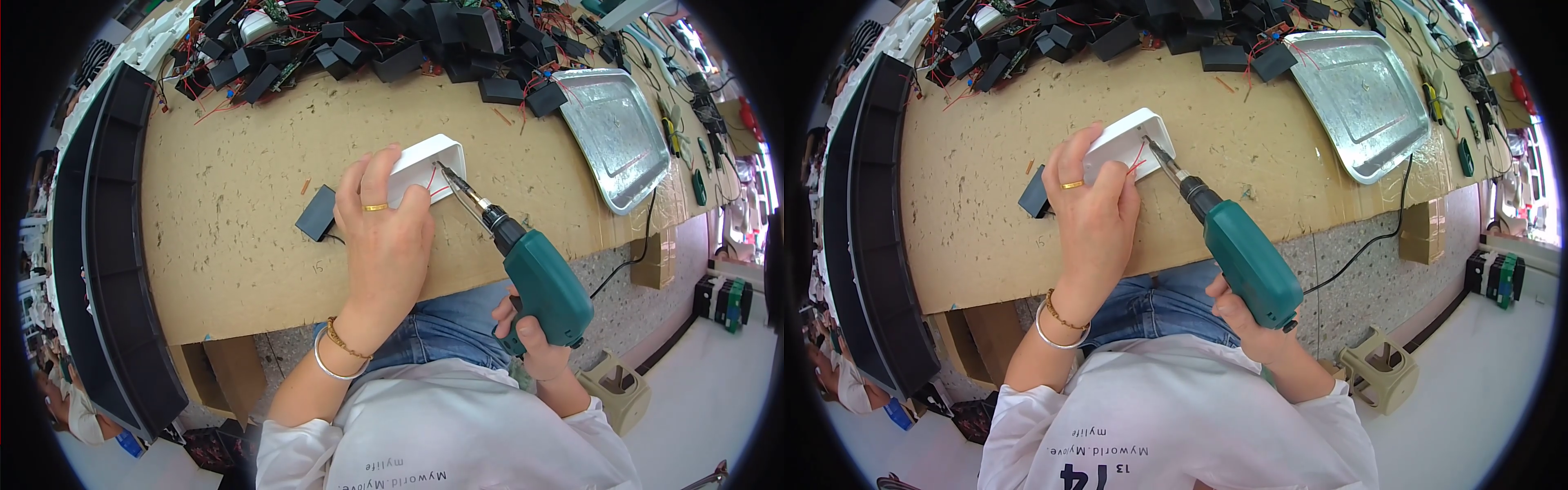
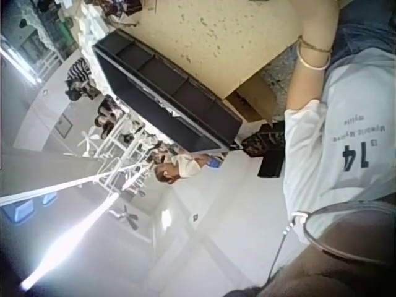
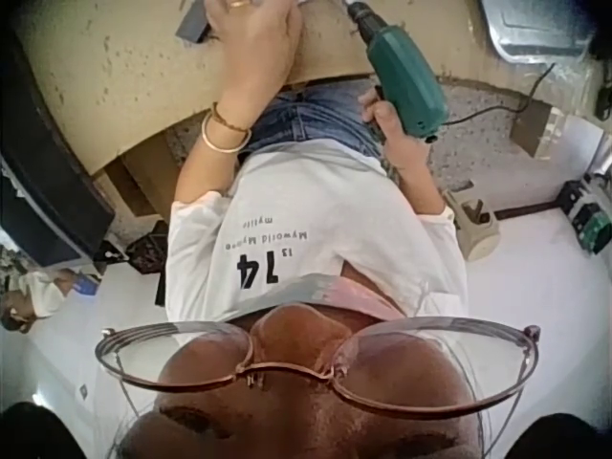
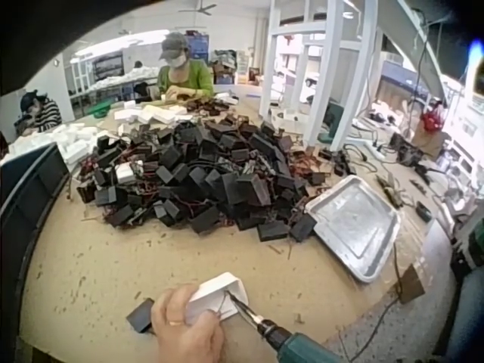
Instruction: The recorder is assembling small electronic units by placing black components into white plastic shells and securing them with an electric screwdriver.
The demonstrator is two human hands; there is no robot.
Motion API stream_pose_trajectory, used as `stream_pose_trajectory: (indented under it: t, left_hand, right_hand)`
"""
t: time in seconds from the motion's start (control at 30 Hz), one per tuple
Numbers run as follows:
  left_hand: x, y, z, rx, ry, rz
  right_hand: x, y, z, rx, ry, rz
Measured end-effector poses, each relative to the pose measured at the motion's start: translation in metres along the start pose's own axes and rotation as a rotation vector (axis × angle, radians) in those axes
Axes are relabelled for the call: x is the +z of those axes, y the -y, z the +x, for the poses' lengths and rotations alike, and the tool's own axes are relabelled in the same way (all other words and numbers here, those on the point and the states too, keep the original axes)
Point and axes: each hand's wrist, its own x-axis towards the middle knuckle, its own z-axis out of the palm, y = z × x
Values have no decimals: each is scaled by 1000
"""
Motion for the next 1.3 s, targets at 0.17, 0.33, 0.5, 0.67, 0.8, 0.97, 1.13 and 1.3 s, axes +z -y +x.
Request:
stream_pose_trajectory:
  t: [0.17,0.33,0.5,0.67,0.8,0.97,1.13,1.3]
  left_hand:
    - [1,-1,0,-5,-2,0]
    - [0,-1,0,-13,-4,3]
    - [1,-1,0,-13,-5,7]
    - [0,0,0,-10,-8,3]
    - [0,-1,0,-18,-2,5]
    - [1,0,0,-13,-8,11]
    - [1,-1,0,-11,-17,3]
    - [1,-1,0,-3,-19,21]
  right_hand:
    - [2,2,0,20,-16,-3]
    - [1,0,1,14,-2,-14]
    - [2,0,1,16,-6,-23]
    - [1,1,1,10,1,-14]
    - [0,0,0,-9,9,-8]
    - [1,-1,3,-10,10,-48]
    - [1,2,0,4,1,18]
    - [1,1,2,-6,11,-12]
